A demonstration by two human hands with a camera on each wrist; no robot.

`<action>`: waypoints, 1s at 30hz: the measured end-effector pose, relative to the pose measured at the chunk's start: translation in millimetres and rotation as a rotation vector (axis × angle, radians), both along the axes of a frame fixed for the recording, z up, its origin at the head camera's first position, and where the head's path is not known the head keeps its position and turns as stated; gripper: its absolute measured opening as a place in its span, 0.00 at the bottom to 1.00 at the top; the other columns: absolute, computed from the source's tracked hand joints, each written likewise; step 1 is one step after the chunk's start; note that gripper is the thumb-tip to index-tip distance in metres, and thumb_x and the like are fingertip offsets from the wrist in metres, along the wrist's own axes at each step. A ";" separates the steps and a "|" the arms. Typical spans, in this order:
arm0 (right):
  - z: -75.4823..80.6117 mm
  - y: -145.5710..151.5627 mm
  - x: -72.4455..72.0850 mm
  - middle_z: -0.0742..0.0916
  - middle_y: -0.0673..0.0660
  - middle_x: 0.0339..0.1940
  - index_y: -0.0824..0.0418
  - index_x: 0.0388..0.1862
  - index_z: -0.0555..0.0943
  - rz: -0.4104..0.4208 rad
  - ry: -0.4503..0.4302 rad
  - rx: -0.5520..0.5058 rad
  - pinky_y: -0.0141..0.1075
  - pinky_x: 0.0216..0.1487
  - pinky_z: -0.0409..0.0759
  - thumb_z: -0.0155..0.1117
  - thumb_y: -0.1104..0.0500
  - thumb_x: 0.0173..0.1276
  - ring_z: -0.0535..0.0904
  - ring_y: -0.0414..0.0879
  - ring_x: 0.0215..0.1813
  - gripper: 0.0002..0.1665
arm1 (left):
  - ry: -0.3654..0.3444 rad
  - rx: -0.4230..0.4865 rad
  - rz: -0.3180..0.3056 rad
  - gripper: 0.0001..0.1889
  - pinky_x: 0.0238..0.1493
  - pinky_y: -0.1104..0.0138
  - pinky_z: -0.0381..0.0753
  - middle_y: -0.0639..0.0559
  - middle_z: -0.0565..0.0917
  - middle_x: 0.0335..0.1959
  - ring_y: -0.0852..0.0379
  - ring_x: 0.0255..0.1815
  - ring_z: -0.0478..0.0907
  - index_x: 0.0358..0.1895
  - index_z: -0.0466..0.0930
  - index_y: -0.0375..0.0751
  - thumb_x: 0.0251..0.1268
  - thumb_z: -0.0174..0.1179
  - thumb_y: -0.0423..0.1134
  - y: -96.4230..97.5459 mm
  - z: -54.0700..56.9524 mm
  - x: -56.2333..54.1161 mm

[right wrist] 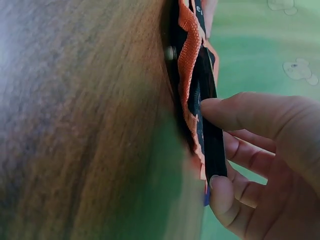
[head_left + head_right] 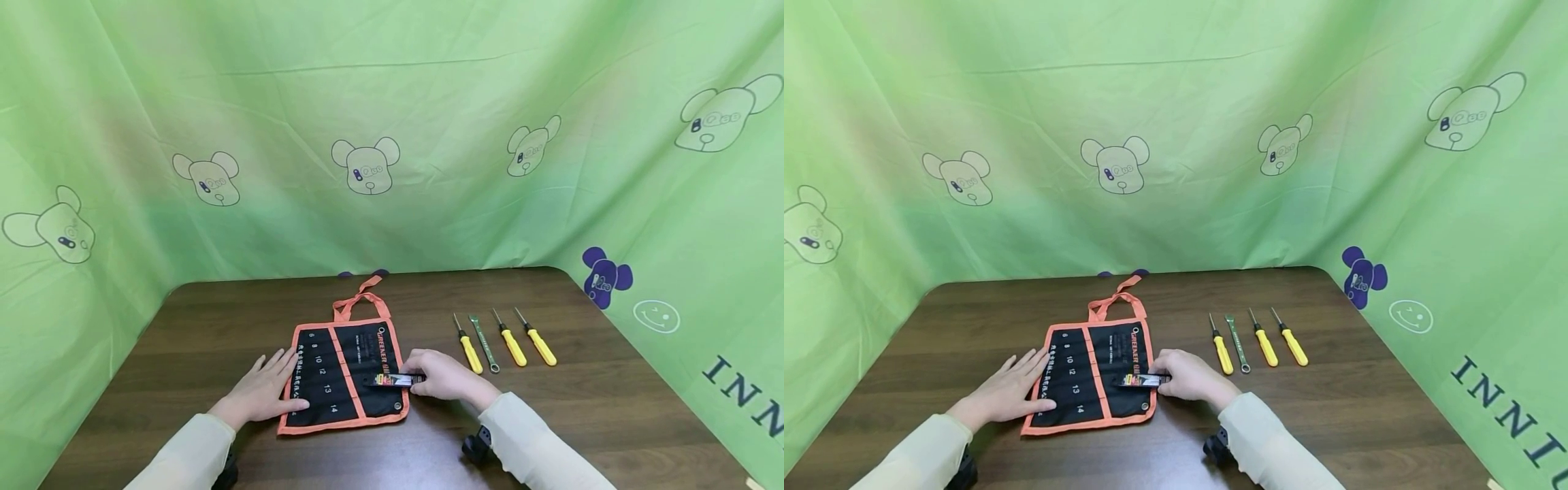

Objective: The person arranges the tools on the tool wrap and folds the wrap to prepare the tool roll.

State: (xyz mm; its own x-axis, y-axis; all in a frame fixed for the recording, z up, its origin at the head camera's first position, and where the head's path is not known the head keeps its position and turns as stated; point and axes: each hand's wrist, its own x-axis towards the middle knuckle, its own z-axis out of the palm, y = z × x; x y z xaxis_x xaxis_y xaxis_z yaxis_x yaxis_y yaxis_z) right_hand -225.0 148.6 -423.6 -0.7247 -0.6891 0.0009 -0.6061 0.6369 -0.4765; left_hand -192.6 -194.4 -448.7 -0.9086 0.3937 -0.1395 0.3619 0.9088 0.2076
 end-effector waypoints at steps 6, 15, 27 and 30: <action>2.8 -0.9 3.1 0.77 0.44 0.31 0.58 0.36 0.84 0.055 0.019 0.035 0.32 0.33 0.70 0.67 0.67 0.51 0.71 0.39 0.32 0.11 | 0.007 0.002 -0.004 0.51 0.63 0.44 0.48 0.39 0.55 0.70 0.41 0.70 0.49 0.69 0.56 0.32 0.53 0.49 0.72 -0.4 -0.5 -0.1; 2.5 -4.0 5.2 0.78 0.43 0.33 0.58 0.37 0.85 0.133 -0.017 0.034 0.31 0.36 0.72 0.66 0.68 0.51 0.73 0.38 0.35 0.13 | 0.012 0.000 -0.002 0.51 0.63 0.44 0.47 0.39 0.55 0.70 0.41 0.70 0.49 0.68 0.56 0.32 0.53 0.49 0.72 -0.4 0.5 1.2; 1.5 -12.1 4.6 0.79 0.44 0.36 0.62 0.41 0.85 0.203 -0.057 0.035 0.30 0.41 0.72 0.66 0.68 0.52 0.73 0.36 0.38 0.15 | 0.025 -0.024 0.005 0.51 0.63 0.44 0.46 0.39 0.55 0.70 0.41 0.70 0.49 0.69 0.56 0.32 0.52 0.49 0.72 0.5 -0.8 0.5; 1.6 -13.4 4.3 0.79 0.45 0.35 0.62 0.42 0.84 0.206 -0.070 0.043 0.31 0.42 0.72 0.67 0.67 0.53 0.73 0.35 0.38 0.15 | 0.027 -0.023 0.004 0.51 0.63 0.44 0.46 0.39 0.55 0.70 0.41 0.70 0.49 0.69 0.56 0.32 0.52 0.49 0.72 0.1 -1.5 0.6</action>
State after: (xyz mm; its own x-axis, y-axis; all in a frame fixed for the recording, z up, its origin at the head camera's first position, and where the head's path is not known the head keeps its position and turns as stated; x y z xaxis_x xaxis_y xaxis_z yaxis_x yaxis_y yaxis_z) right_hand -220.8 135.3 -422.1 -0.5658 -0.8210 -0.0769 -0.6918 0.5234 -0.4975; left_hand -192.0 -194.3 -450.2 -0.9138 0.3868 -0.1241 0.3631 0.9147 0.1773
